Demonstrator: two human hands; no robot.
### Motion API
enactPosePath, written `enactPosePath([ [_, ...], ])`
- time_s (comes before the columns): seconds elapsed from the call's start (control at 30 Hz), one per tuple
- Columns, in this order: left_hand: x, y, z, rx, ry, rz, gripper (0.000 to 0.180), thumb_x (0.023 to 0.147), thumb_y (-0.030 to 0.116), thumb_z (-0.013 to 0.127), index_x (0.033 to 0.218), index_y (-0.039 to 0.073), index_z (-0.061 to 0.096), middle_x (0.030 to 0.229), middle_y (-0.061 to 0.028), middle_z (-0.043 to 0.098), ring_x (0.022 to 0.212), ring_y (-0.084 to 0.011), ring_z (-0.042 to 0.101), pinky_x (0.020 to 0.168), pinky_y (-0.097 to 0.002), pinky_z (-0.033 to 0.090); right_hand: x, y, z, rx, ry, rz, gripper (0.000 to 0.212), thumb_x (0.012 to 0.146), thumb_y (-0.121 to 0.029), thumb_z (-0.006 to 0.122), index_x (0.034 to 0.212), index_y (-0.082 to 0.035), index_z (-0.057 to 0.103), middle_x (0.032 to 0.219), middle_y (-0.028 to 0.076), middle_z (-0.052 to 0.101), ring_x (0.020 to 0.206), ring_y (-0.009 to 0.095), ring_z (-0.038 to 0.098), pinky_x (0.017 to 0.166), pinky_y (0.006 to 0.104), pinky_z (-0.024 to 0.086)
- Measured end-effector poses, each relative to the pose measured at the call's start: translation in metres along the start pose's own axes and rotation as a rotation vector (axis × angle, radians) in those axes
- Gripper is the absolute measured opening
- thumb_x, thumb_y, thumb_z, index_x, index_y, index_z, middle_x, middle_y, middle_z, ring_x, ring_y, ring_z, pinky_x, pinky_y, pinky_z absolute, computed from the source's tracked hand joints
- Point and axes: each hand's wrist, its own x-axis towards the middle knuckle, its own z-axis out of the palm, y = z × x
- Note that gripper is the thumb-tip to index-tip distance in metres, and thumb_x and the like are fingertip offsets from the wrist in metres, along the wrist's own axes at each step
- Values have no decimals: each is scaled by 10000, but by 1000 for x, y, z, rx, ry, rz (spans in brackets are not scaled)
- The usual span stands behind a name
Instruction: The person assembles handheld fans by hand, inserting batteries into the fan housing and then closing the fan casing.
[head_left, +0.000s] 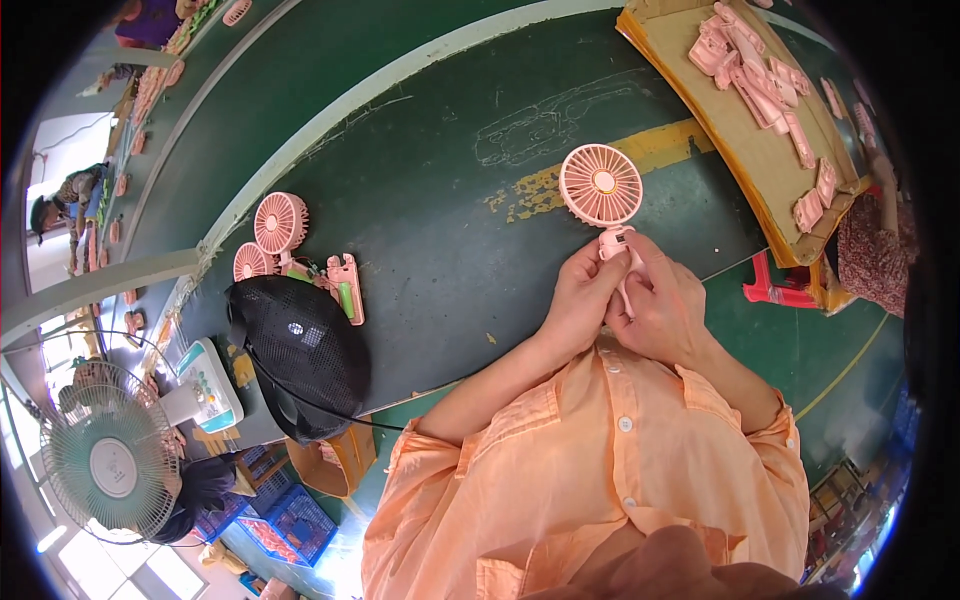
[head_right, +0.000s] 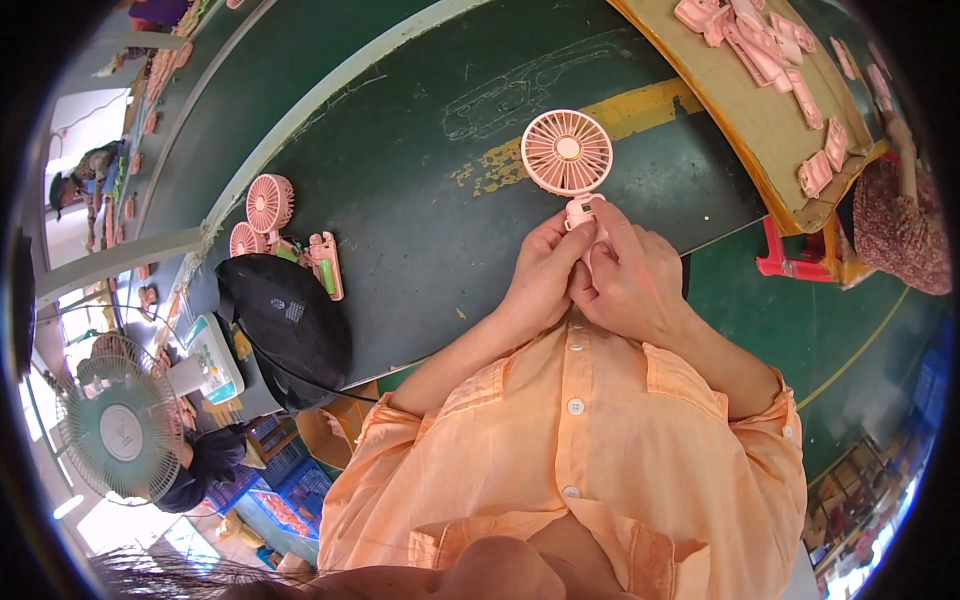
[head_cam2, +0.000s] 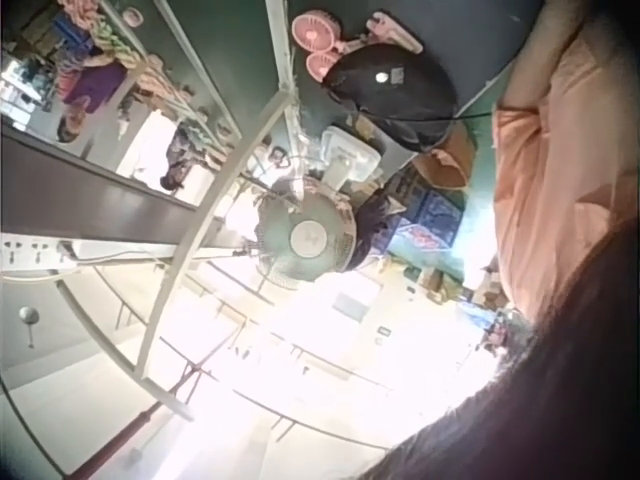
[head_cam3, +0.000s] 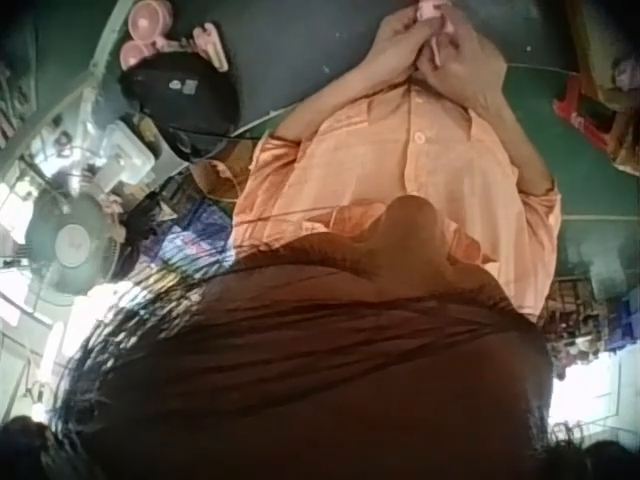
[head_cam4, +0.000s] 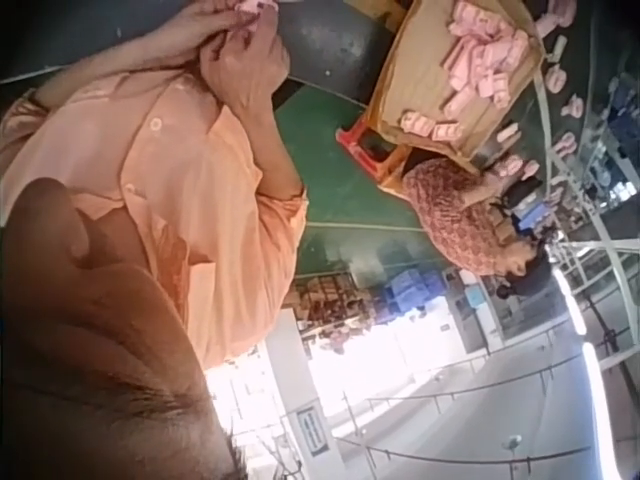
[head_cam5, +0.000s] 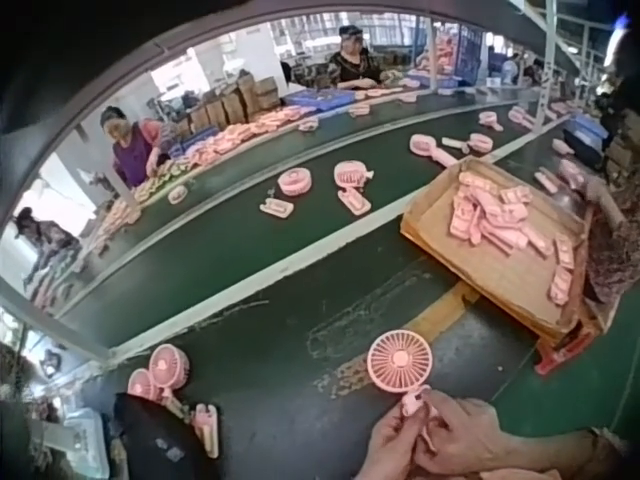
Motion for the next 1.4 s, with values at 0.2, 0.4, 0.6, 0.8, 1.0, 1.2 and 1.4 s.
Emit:
enactPosePath([
  [0.2, 4, -7, -2, 89, 35, 24, 213, 989, 103, 467, 1158, -6, 538, 1025, -54, 637, 891, -97, 608, 771, -232, 506, -7, 2, 12, -17, 41, -69, 179, 630, -96, 676, 696, 52, 600, 1181, 227, 566, 655, 211, 608, 562, 322, 500],
  [0.4, 8, -6, -3, 321, 74, 36, 210, 986, 88, 465, 1154, -15, 537, 1049, -70, 634, 909, -110, 612, 790, -254, 515, -12, 2, 21, -18, 86, -27, 169, 632, -91, 681, 685, 52, 609, 1169, 239, 582, 705, 260, 641, 599, 341, 524],
  [0.6, 9, 7, -11, 82, 23, -30, 242, 976, 74, 467, 1202, -5, 502, 1104, -103, 608, 952, -164, 620, 815, -300, 526, -5, 14, -5, 355, 81, 130, 148, 704, -65, 678, 787, 51, 641, 1137, 219, 591, 686, 206, 621, 598, 298, 505],
  [0.8, -4, 9, 10, 207, -239, 46, 473, 889, -36, 556, 1327, 58, 405, 1215, -100, 567, 1109, -185, 573, 960, -327, 475, -9, 34, -12, 1234, -213, 740, 279, 820, -34, 637, 1093, 12, 594, 933, 7, 634, 739, 37, 576, 628, 204, 480],
  [1.0, 7, 14, 9, 235, -219, 95, 536, 873, -56, 553, 1362, 70, 374, 1245, -90, 548, 1139, -177, 554, 984, -317, 444, 2, 36, -1, 1490, -137, 694, 278, 837, -2, 613, 1114, 7, 594, 946, 41, 653, 810, 80, 612, 704, 234, 512],
  [1.2, 30, 36, 4, 334, -229, 199, 516, 845, 0, 602, 1316, 56, 401, 1204, -81, 530, 1088, -168, 553, 944, -315, 466, 28, 50, 18, 1538, -12, 670, 224, 852, -52, 588, 1068, -8, 631, 938, 46, 664, 816, 94, 616, 724, 243, 510],
  [1.4, 80, 108, 11, 650, 187, 386, 259, 838, 86, 590, 1088, 69, 525, 761, -39, 561, 554, -107, 544, 494, -267, 460, 68, 100, 21, 530, 34, 317, 148, 897, -108, 547, 874, 38, 550, 854, 97, 555, 765, 227, 552, 672, 331, 432],
])
